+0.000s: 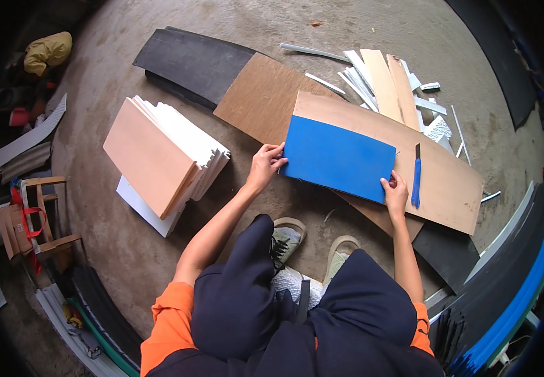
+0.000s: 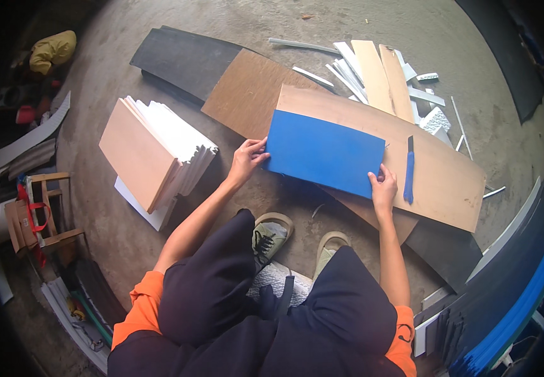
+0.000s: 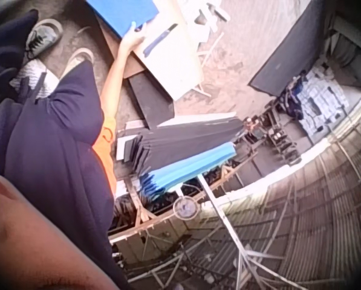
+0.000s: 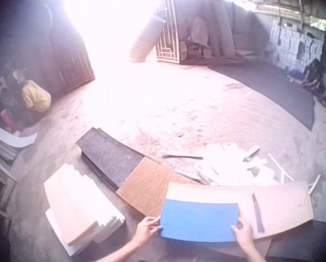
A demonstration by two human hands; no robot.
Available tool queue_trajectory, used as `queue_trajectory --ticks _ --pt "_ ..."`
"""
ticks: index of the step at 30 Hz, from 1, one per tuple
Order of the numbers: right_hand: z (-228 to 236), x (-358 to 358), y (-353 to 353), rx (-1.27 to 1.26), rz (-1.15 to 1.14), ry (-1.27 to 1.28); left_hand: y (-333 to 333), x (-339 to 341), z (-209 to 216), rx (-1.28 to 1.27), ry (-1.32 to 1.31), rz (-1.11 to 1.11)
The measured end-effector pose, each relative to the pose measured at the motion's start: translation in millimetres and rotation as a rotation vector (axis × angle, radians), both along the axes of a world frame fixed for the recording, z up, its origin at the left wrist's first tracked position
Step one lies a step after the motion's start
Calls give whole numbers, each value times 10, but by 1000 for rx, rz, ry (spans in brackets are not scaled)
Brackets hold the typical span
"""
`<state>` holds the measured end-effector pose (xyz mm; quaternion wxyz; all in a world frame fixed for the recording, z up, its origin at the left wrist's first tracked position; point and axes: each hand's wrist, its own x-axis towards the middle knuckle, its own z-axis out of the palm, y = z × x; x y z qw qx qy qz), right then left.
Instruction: The person sits on the floor and uses a utility knife to cut a blue rectangular board placed on top of a larger brown cardboard sheet. They repeatedly align the blue board, cut along its edges, and remove the excess brown cardboard, stacking the cut pieces aside.
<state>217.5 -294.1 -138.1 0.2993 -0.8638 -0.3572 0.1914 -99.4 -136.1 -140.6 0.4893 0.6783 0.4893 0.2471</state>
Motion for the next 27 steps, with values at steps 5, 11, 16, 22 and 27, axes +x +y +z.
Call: queue_trajectory --ticks 5,11,16,22,27 --pt "16 -4 -30 11 16 1 -12 2 1 10 -22 9" --pt "65 -26 -19 -2 37 -36 154 -16 53 30 170 -180" --pt "49 -36 -4 20 50 -27 643 68 137 -154 358 -486" --pt "106 -77 -10 58 19 54 760 223 313 -427 439 -549" --pt "50 -18 -22 39 46 90 621 77 20 -18 458 -483"
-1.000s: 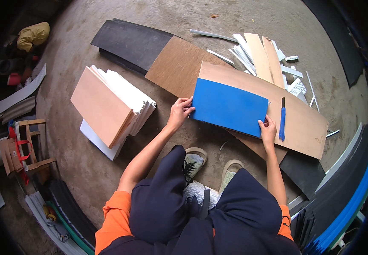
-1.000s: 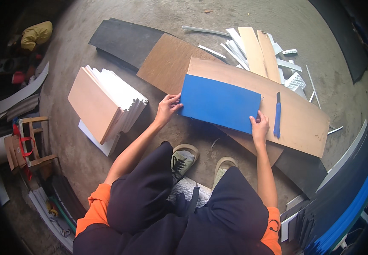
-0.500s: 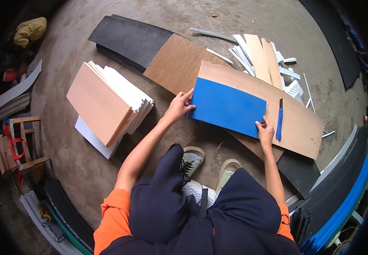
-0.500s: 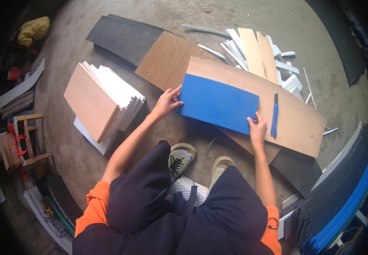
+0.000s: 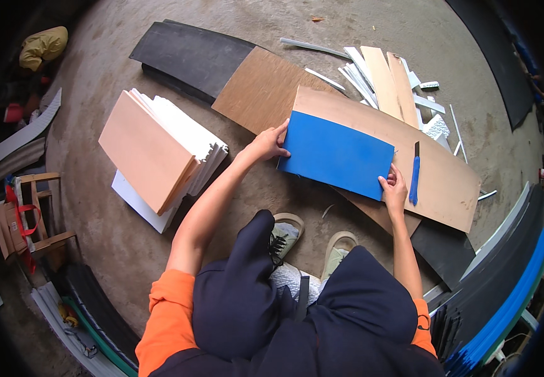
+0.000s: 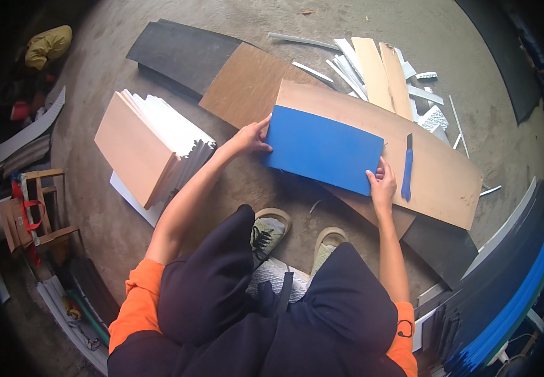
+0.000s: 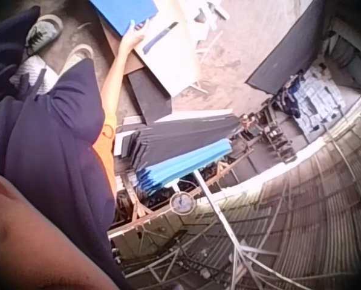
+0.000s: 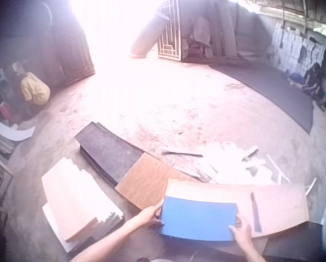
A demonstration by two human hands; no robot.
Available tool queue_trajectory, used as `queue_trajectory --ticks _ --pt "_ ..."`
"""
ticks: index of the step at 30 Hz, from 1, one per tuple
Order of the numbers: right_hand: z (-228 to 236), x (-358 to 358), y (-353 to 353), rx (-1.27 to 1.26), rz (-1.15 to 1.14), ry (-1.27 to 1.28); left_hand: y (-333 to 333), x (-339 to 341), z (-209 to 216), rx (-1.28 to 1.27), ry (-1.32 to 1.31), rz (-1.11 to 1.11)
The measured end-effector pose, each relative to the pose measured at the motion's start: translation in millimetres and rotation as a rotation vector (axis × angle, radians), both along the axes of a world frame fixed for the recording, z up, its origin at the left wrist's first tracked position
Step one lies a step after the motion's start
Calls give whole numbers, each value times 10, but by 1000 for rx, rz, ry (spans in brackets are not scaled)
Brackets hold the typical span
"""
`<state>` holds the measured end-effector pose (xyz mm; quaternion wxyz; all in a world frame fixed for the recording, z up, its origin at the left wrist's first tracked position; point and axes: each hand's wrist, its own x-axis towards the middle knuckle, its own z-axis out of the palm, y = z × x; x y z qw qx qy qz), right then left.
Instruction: The person sits on the floor and uses a utility knife to cut a blue rectangular board placed on top of a larger brown cardboard sheet. They repeatedly align the blue board, cut along its edges, and remove the excess brown cardboard, stacking the cut pieces aside.
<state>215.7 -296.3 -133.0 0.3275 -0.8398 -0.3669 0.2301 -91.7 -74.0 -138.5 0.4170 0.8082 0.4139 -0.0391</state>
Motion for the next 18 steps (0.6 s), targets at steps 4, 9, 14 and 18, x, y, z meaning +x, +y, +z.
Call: queue_trajectory --ticks 4,9,14,18 --pt "1 21 -28 0 20 -48 -369 -73 -19 121 -249 222" --pt "-7 70 -2 4 24 -43 -710 -16 125 275 -393 380" --pt "-4 95 -43 12 43 2 -640 -160 136 282 -390 66" --pt "-27 141 -67 73 72 75 -626 -190 142 322 -309 -33"
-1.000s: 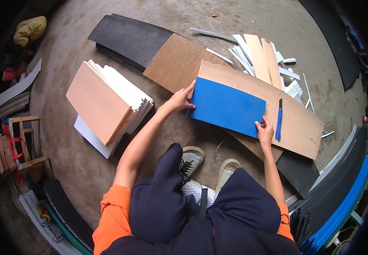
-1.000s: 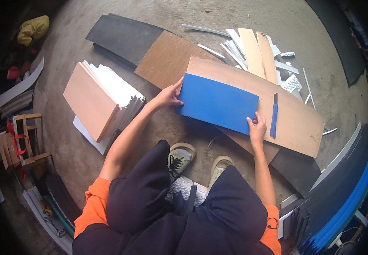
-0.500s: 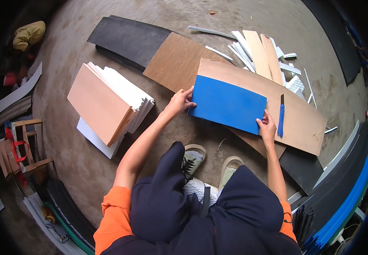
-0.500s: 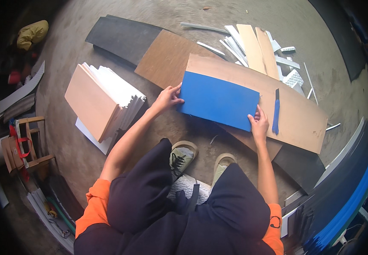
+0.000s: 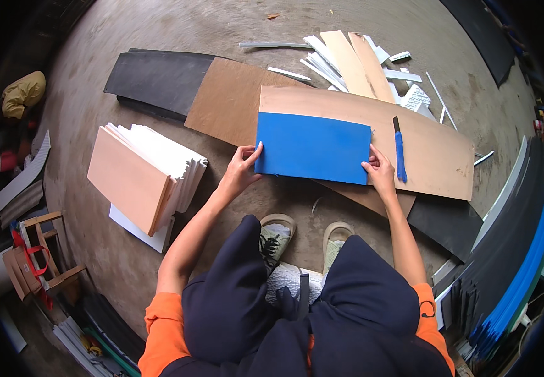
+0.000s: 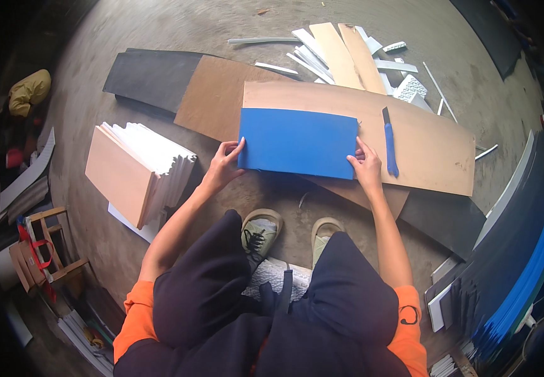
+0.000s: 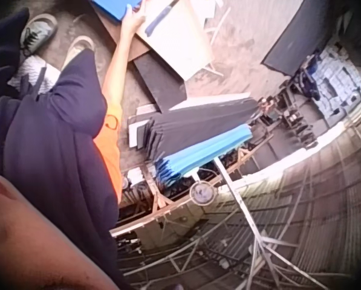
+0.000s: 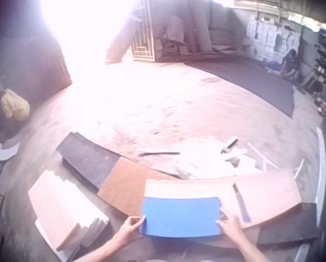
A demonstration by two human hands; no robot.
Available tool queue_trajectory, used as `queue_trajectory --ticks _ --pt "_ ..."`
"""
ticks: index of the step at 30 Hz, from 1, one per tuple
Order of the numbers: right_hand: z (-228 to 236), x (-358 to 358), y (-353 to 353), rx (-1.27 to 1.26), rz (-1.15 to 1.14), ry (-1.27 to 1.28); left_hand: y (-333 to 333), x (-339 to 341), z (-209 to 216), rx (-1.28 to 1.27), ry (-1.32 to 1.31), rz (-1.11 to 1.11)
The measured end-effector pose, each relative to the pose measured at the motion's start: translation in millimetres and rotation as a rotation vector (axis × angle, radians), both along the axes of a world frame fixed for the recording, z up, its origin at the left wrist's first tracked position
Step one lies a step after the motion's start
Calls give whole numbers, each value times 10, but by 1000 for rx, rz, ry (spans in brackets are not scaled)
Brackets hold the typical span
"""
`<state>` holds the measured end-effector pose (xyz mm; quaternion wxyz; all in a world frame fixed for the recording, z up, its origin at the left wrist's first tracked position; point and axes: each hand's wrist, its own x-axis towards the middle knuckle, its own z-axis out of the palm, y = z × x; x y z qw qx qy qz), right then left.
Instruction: The person sits on the floor and uses a utility knife to cut a blue rectangular board placed on top of a larger brown cardboard sheet. They repeatedly align the blue board, cut along its edges, and remove the excess brown cardboard, stacking the cut pieces aside.
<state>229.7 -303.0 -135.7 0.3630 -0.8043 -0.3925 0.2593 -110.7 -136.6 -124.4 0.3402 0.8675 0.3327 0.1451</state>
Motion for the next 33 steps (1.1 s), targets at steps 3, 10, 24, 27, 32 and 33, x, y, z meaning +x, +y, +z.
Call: queue_trajectory --ticks 3,10,24,27,32,33 --pt "-20 38 -2 -27 -12 97 -3 14 -14 13 -4 8" --pt "-88 73 31 14 -89 239 9 36 28 -5 -5 10" --pt "7 21 58 -47 -94 102 0 55 44 95 67 -10" --pt "10 2 56 -42 -114 100 0 64 43 103 61 -20" --pt "-32 25 85 -53 -159 100 8 64 32 117 62 -40" --pt "-41 30 88 -60 -173 107 7 65 40 117 62 -42"
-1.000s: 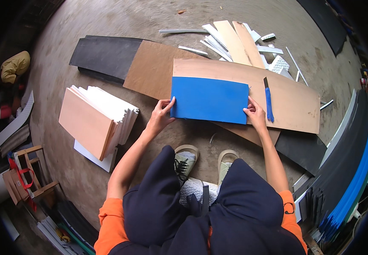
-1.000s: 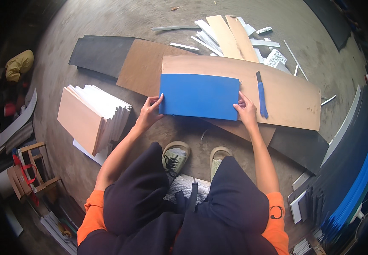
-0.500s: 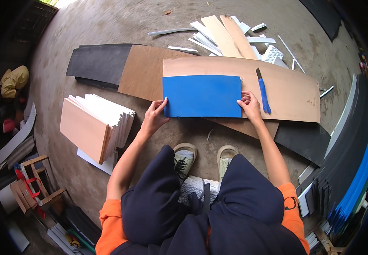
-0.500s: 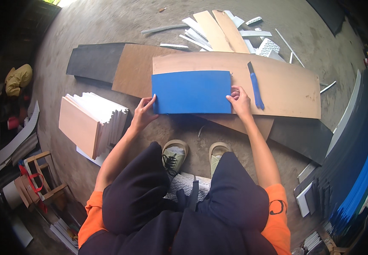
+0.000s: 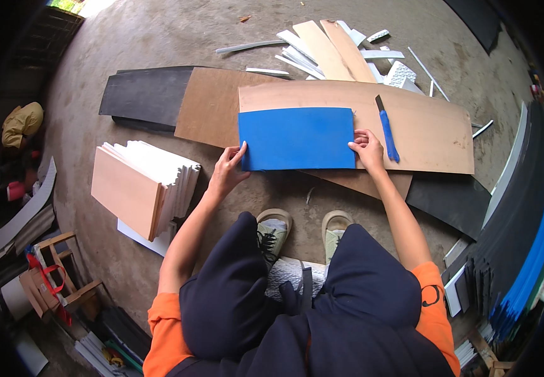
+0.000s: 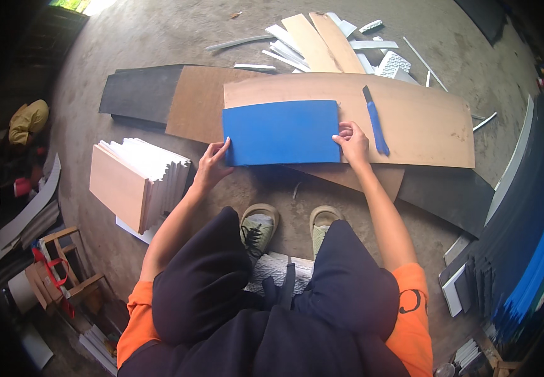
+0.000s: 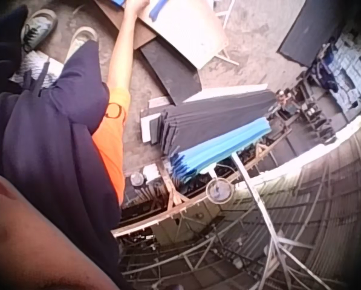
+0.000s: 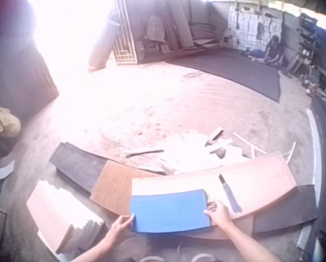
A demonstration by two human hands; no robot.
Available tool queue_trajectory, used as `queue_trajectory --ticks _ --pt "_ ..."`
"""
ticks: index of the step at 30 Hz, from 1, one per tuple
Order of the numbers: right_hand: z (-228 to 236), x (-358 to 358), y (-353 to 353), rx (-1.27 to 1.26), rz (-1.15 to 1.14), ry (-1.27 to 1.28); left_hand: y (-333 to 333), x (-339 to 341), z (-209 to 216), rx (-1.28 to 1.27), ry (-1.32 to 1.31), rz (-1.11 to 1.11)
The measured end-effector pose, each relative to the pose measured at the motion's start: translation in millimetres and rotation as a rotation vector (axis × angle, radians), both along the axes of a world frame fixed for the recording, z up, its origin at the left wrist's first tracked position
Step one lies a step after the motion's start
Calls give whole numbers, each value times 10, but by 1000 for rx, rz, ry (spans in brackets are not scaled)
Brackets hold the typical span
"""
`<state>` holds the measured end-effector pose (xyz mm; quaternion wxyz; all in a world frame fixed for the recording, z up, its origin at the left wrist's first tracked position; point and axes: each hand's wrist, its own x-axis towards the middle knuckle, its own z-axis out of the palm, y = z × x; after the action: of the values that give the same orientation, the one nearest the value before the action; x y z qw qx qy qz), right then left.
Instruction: The person sits on the floor and uses a utility knife to cut a blue rectangular board placed on top of a larger brown cardboard sheet. They repeatedly align the blue board, cut along its edges, and remove the excess brown cardboard, stacking the cut pieces aside.
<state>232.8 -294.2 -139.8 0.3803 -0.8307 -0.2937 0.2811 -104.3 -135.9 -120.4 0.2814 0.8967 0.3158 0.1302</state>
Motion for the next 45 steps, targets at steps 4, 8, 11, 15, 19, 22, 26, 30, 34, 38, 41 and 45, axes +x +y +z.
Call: queue_trajectory --ticks 4,8,11,15,19,22,26,30,34,38,41,45 --pt "-2 0 25 -45 4 21 -17 -7 12 23 27 -12" --pt "-6 31 58 -109 22 23 -53 61 110 112 242 -66" --pt "-2 95 53 -146 26 34 4 214 384 380 482 -260" --pt "32 130 74 -182 38 49 111 327 379 311 532 -577" --pt "56 123 79 -152 24 55 -84 927 261 309 384 -536" --pt "70 125 59 -145 10 84 -377 1547 128 305 290 -474" --pt "83 88 32 -82 -18 108 -728 2082 85 258 230 -352" --pt "99 79 -11 -31 -14 99 -745 2101 54 259 193 -346" --pt "77 31 -49 72 -11 61 -753 2122 97 264 196 -337" --pt "34 11 0 141 -12 46 -736 2131 98 290 211 -313" --pt "6 104 95 216 1 -15 -647 2252 78 328 222 -290" --pt "238 341 57 134 -67 -548 -633 2307 18 286 318 -283"
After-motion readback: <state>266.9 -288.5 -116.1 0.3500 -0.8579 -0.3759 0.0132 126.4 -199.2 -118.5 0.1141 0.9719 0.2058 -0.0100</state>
